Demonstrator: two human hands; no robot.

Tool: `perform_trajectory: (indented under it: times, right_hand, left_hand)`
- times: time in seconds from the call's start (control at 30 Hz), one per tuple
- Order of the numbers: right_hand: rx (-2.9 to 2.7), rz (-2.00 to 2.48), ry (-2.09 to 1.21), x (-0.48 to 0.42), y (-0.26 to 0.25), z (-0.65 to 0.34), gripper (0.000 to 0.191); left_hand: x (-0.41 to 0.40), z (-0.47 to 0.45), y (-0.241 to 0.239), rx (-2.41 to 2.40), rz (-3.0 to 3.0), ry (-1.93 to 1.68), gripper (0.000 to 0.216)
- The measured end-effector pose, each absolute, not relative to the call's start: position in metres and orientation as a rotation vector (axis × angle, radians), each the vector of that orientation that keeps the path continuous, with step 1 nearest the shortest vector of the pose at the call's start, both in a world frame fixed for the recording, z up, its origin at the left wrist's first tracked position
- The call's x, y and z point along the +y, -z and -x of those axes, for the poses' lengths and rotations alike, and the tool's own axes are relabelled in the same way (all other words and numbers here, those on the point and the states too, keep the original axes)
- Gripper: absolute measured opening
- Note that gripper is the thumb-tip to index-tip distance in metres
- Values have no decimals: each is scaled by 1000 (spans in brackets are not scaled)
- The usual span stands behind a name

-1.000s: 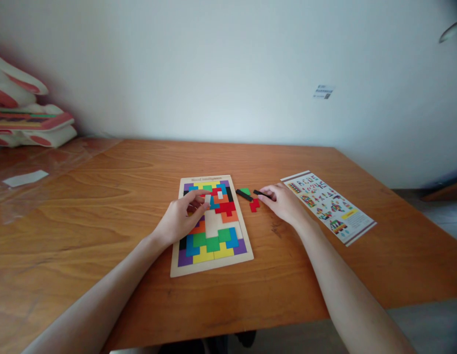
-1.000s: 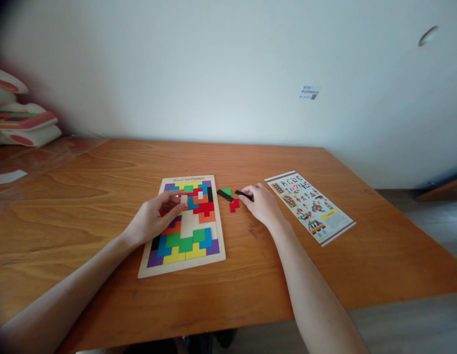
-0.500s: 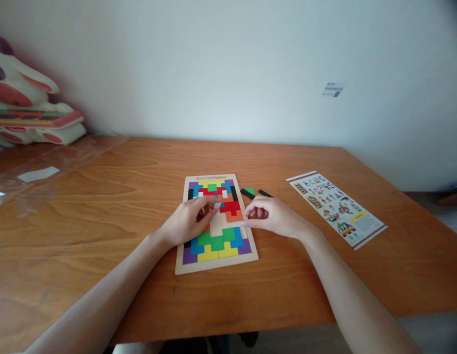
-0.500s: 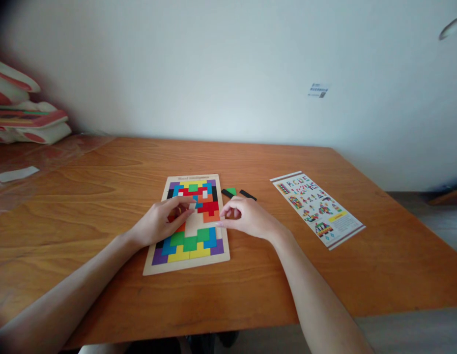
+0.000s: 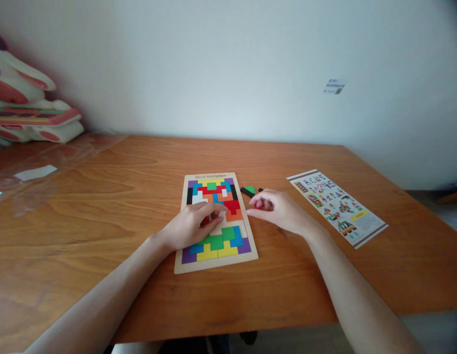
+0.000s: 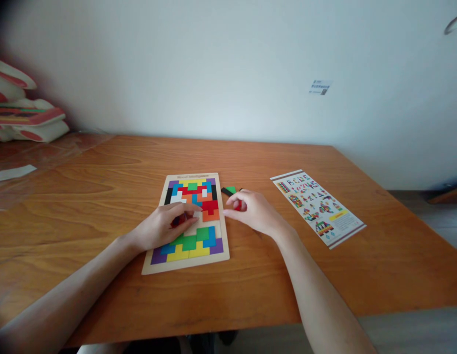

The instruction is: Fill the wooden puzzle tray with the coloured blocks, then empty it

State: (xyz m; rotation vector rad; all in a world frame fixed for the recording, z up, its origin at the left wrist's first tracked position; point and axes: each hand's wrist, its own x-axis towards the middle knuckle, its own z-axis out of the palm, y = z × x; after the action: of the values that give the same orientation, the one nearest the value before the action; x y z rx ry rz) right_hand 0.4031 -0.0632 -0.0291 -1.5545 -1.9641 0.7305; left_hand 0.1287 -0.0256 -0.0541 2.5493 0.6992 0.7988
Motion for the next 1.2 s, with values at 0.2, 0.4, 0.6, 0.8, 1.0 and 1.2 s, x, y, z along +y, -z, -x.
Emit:
perform_trajectory:
  times: [0.2,0.4,0.6,0.8,1.0,1.2]
  right_hand:
    - [-2232,1449,-953,-75,25,-383,45]
    - [-2265,1438,-906,-78,25,-377,49]
    - [-2208,1497,-973,-78,28,-373,46]
    - [-2098,1544,-1080,-78,32,-372,49]
    - [-1951,1518,-1320,-78,31,-368,36]
    - [-1833,1332,-1462,-74,32,-374,32]
  left_hand:
    - [-32,-129,47,375,-2730,-818,17]
    - [-39,-133,46,234,-2810,-750,17]
    - [-37,-133,46,283,-2784,-747,17]
    - [-40,-134,45,272,-2732,-745,16]
    - [-39,-133,46,284,-2673,-763,17]
    - [-39,-133,50,328,-2590,-788,18]
